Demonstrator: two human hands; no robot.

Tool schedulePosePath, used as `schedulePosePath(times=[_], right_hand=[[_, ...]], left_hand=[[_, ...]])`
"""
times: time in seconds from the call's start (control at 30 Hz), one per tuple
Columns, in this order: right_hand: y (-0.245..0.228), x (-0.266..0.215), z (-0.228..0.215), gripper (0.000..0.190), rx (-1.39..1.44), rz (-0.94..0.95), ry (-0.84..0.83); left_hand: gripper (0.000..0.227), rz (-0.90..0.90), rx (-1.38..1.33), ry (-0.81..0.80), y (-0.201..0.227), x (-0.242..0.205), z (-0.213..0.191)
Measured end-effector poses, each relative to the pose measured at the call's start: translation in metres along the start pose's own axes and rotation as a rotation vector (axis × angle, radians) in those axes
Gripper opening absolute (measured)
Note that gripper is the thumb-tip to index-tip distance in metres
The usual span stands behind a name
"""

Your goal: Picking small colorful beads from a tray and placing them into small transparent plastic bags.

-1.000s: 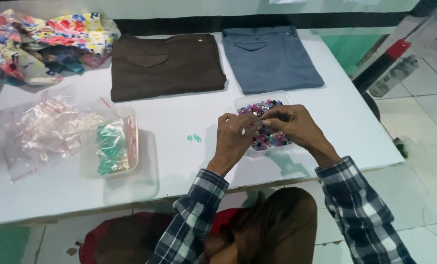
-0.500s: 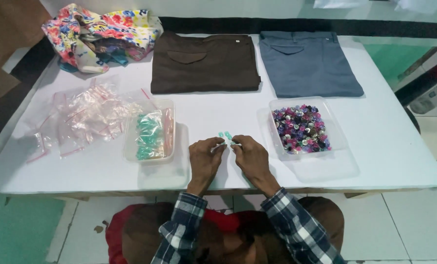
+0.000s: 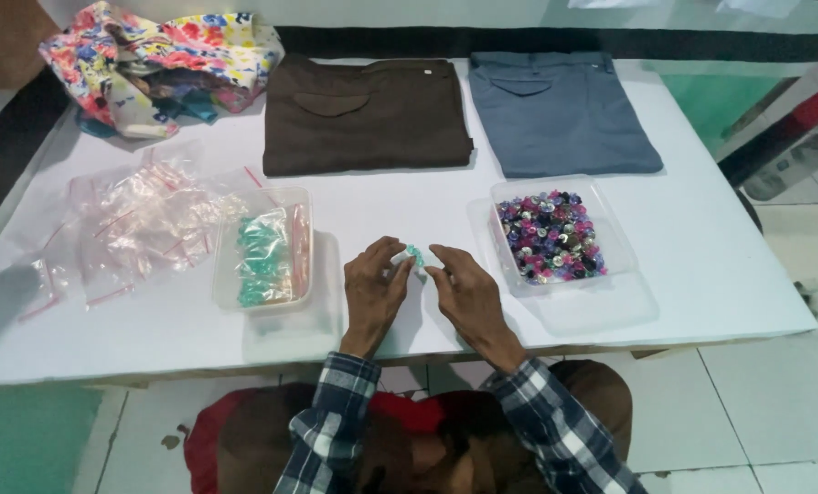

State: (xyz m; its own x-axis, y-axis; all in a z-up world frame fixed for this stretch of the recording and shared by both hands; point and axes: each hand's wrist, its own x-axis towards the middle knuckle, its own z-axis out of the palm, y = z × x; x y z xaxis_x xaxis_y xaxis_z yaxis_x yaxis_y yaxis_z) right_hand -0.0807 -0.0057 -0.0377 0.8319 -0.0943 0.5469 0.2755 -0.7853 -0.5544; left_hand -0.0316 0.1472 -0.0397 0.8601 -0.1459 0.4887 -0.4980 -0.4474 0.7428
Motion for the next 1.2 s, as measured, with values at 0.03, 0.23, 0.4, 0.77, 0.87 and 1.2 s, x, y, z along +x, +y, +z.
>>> schedulePosePath(times=[0.03, 0.23, 0.4, 0.77, 0.87, 1.2], right_hand=[[0.006, 0.004, -0.018, 0.029, -0.007, 0.006, 0.009], [0.051, 0.051, -0.147, 0.017, -0.362, -0.049, -0.106], [0.107, 0.082, -0.181, 0.052, -0.645, 0.494, -1.003], [0.042, 0.104, -0.189, 0.09, -0.368, 0.524, -0.994], [0.075, 0.103, -0.179, 0.095, -0.39, 0.533, -1.063], [0.106, 0.093, -0.166, 0.029, -0.754, 0.315, -1.111]], left_hand=[[0.018, 0.008, -0.006, -0.008, 0.004, 0.0, 0.003], [0.018, 0.22, -0.004, -0.069, 0.06, 0.014, 0.032], [0.019, 0.467, 0.151, -0.423, 0.075, 0.033, 0.111], [0.024, 0.458, 0.532, -0.781, 0.081, 0.058, 0.136], [0.028, 0.403, 0.529, -0.83, 0.097, 0.058, 0.124], [0.032, 0.36, 0.546, -0.874, 0.111, 0.059, 0.115]])
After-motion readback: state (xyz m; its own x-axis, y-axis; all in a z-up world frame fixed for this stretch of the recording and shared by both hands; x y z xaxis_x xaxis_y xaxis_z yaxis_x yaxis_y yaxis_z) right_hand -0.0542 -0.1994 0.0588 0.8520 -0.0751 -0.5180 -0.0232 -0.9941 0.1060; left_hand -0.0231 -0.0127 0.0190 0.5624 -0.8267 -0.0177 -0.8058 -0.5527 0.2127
